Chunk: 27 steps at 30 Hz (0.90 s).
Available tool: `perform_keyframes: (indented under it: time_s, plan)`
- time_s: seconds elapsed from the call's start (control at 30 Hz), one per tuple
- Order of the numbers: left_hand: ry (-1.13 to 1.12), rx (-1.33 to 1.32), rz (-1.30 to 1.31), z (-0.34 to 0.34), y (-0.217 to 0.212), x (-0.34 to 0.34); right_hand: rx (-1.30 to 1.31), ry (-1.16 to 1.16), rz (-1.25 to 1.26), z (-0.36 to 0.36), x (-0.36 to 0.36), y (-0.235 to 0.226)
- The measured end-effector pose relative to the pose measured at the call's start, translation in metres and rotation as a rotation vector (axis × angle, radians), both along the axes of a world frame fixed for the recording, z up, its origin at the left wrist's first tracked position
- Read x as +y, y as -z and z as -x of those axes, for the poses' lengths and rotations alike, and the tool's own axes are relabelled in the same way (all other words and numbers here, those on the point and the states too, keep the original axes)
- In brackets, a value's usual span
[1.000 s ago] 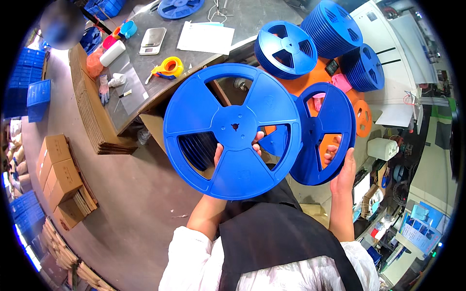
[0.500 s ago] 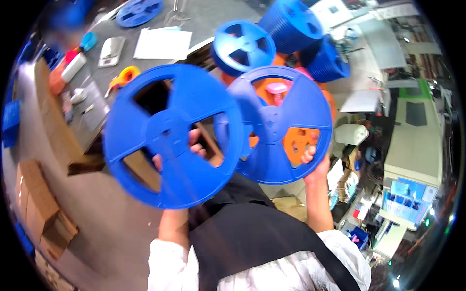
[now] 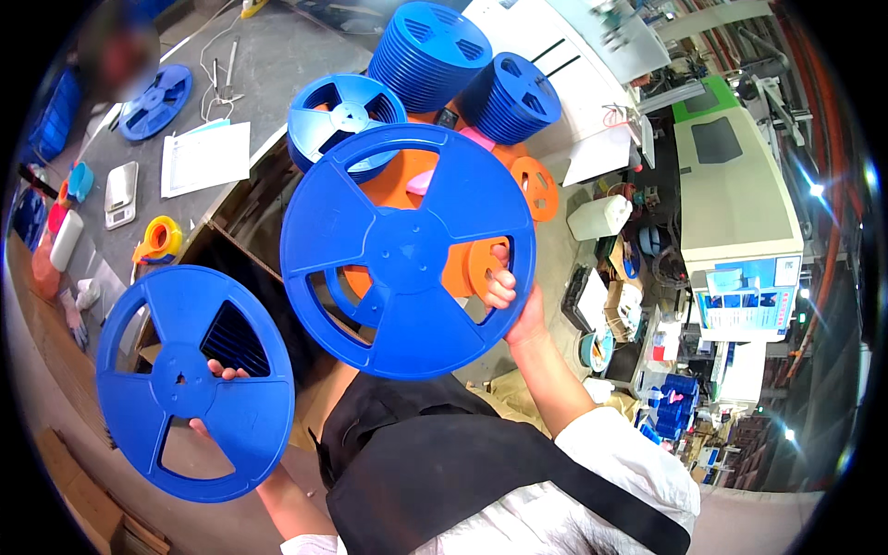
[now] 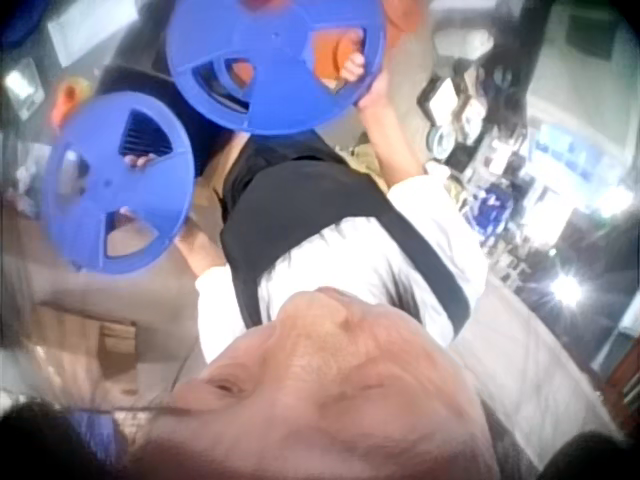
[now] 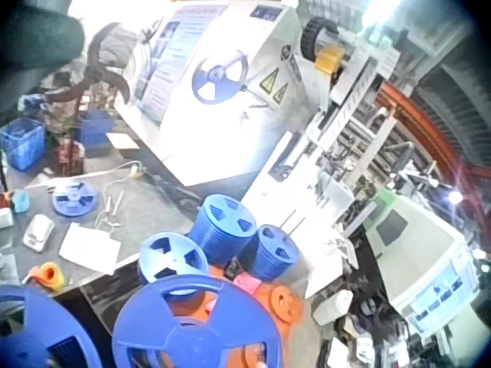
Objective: The person picks up blue plastic spools from a table and stacks them into a cardboard box. They handle the spools one at a time or in small groups, placing them vertically into the box until it is filled.
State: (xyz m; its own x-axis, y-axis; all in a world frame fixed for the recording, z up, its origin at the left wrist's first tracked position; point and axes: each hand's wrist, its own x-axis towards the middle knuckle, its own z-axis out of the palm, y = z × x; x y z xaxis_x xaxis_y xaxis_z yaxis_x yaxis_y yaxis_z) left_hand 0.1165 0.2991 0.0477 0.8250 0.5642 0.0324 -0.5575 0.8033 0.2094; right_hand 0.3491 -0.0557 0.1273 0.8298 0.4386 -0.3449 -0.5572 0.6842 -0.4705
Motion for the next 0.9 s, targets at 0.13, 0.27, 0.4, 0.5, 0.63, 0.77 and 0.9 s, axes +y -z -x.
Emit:
perform_keyframes:
  time_s: [0.13, 0.27, 0.4, 0.5, 0.63, 0.77, 0.9]
  plan:
    - [0.137, 0.172, 0.099, -0.007, 0.014, -0.007, 0.052, 0.065, 0.043, -0.004, 0.019, -0.015]
    - [0.116, 0.679, -0.117, -0.038, -0.019, -0.034, -0.147, -0.057, 0.208, 0.007, 0.055, -0.028]
    - [0.281, 0.637, -0.21, -0.065, 0.001, -0.068, -0.627, -0.512, 0.572, 0.067, 0.144, -0.049]
    - [0.44, 0.545, -0.128, -0.061, -0.009, -0.078, -0.966, -0.937, 0.766, 0.112, 0.18, -0.052]
    - [0.415, 0.417, -0.26, -0.059, -0.115, -0.086, -1.375, -0.868, 0.706, 0.097, 0.182, -0.057]
    - [0.633, 0.103, 0.287, -0.059, -0.019, -0.093, -1.285, -0.487, 0.895, 0.056, 0.141, -0.066]
    - [0.488, -0.16, 0.241, -0.069, 0.019, -0.098, -0.971, -0.161, 0.975, 0.026, 0.11, -0.047]
